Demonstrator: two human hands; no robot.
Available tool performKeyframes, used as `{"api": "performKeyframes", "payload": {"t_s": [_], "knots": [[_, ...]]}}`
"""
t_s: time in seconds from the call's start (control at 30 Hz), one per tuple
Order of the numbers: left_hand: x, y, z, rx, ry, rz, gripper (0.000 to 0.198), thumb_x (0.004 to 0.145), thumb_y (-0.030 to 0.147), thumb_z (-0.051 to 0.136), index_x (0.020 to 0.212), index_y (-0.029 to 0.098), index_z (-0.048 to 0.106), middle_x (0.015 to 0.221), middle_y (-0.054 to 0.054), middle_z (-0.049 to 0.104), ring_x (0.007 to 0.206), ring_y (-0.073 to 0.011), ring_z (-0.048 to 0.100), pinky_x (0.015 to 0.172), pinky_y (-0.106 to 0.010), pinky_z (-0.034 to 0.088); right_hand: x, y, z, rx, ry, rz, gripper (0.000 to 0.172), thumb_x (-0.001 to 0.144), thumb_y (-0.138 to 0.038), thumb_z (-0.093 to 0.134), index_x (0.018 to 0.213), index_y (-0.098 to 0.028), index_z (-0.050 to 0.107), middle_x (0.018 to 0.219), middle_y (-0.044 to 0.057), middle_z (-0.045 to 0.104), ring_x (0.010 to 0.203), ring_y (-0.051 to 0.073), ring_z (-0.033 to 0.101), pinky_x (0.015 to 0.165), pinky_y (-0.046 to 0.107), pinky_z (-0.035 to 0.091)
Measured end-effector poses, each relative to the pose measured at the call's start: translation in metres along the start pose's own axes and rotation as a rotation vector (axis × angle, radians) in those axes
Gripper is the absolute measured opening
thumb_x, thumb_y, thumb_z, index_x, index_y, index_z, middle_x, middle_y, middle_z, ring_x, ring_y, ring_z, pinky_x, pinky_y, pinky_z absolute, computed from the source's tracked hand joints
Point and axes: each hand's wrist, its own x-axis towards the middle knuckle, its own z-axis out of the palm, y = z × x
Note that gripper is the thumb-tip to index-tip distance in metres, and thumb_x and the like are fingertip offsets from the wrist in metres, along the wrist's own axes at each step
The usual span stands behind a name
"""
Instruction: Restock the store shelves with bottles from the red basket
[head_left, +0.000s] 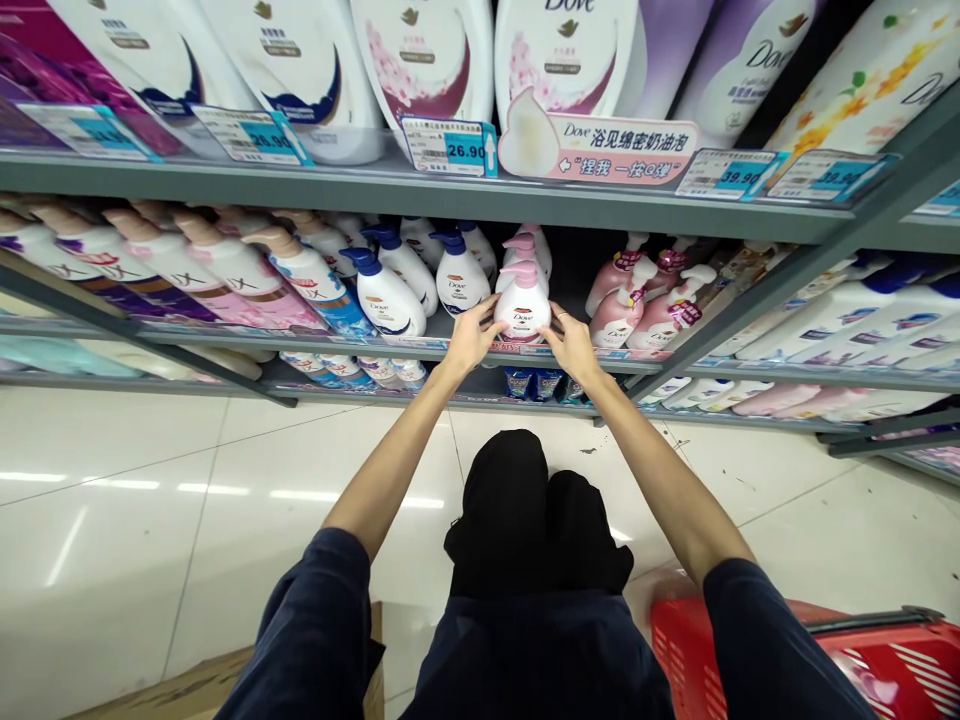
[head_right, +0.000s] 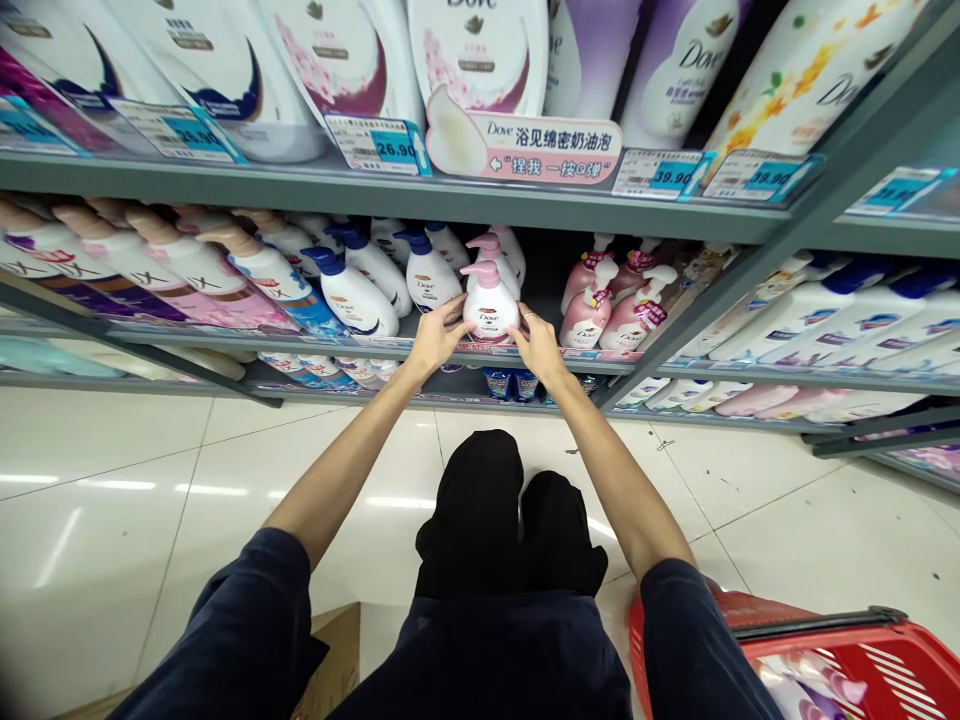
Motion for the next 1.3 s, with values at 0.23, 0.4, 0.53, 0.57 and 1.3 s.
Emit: {"api": "performKeyframes", "payload": {"t_s": [0.23, 0.4, 0.53, 0.57, 1.3], "knots": [[-0.022, 0.002, 0.0, 0.338, 0.243, 0.118, 0.041, 0.102, 0.038, 0.077, 0.134, 0.014, 0.071, 0.133, -0.018, 0.073, 0.123, -0.0308, 0.074, 0.112, -0.049, 0.062, -0.018, -0.01, -0.017, -0.267, 0.027, -0.086, 0.07, 0.103, -0.046, 0.067, 0.165, -0.018, 0.052, 0.159, 0.018, 0.064, 0.148, 0.035, 0.063, 0.128, 0.059, 0.055], [-0.049, 0.0, 0.019, 0.677, 0.077, 0.323, 0.016, 0.109, 0.029, 0.066, 0.105, 0.019, 0.078, 0.106, -0.011, 0.068, 0.104, -0.0278, 0.067, 0.098, -0.045, 0.061, -0.045, -0.017, -0.042, -0.611, -0.037, -0.216, 0.025, 0.105, -0.029, 0.06, 0.121, -0.019, 0.075, 0.124, 0.017, 0.075, 0.119, 0.036, 0.072, 0.112, 0.058, 0.06], [-0.04, -0.007, 0.031, 0.788, -0.025, 0.358, 0.02, 0.11, 0.027, 0.059, 0.107, 0.02, 0.077, 0.113, -0.013, 0.067, 0.109, -0.0301, 0.063, 0.099, -0.047, 0.059, -0.045, -0.015, -0.043, -0.763, -0.153, -0.232, 0.013, 0.104, -0.024, 0.059, 0.104, -0.021, 0.072, 0.116, 0.015, 0.075, 0.108, 0.035, 0.07, 0.103, 0.056, 0.059], [-0.036, -0.009, 0.032, 0.789, -0.034, 0.363, 0.021, 0.11, 0.028, 0.057, 0.108, 0.022, 0.077, 0.113, -0.013, 0.066, 0.109, -0.0296, 0.063, 0.097, -0.046, 0.059, -0.043, -0.014, -0.041, -0.776, -0.17, -0.239, 0.013, 0.104, -0.023, 0.058, 0.103, -0.021, 0.071, 0.115, 0.015, 0.075, 0.107, 0.035, 0.069, 0.101, 0.055, 0.059], [-0.043, -0.02, 0.042, 0.581, -0.038, 0.248, 0.036, 0.111, 0.041, 0.052, 0.115, 0.026, 0.084, 0.109, -0.011, 0.062, 0.107, -0.0271, 0.062, 0.094, -0.041, 0.056, -0.044, 0.001, -0.047, -0.723, -0.162, -0.269, 0.025, 0.107, -0.024, 0.056, 0.115, -0.02, 0.079, 0.145, 0.014, 0.073, 0.105, 0.031, 0.075, 0.104, 0.053, 0.06]]}}
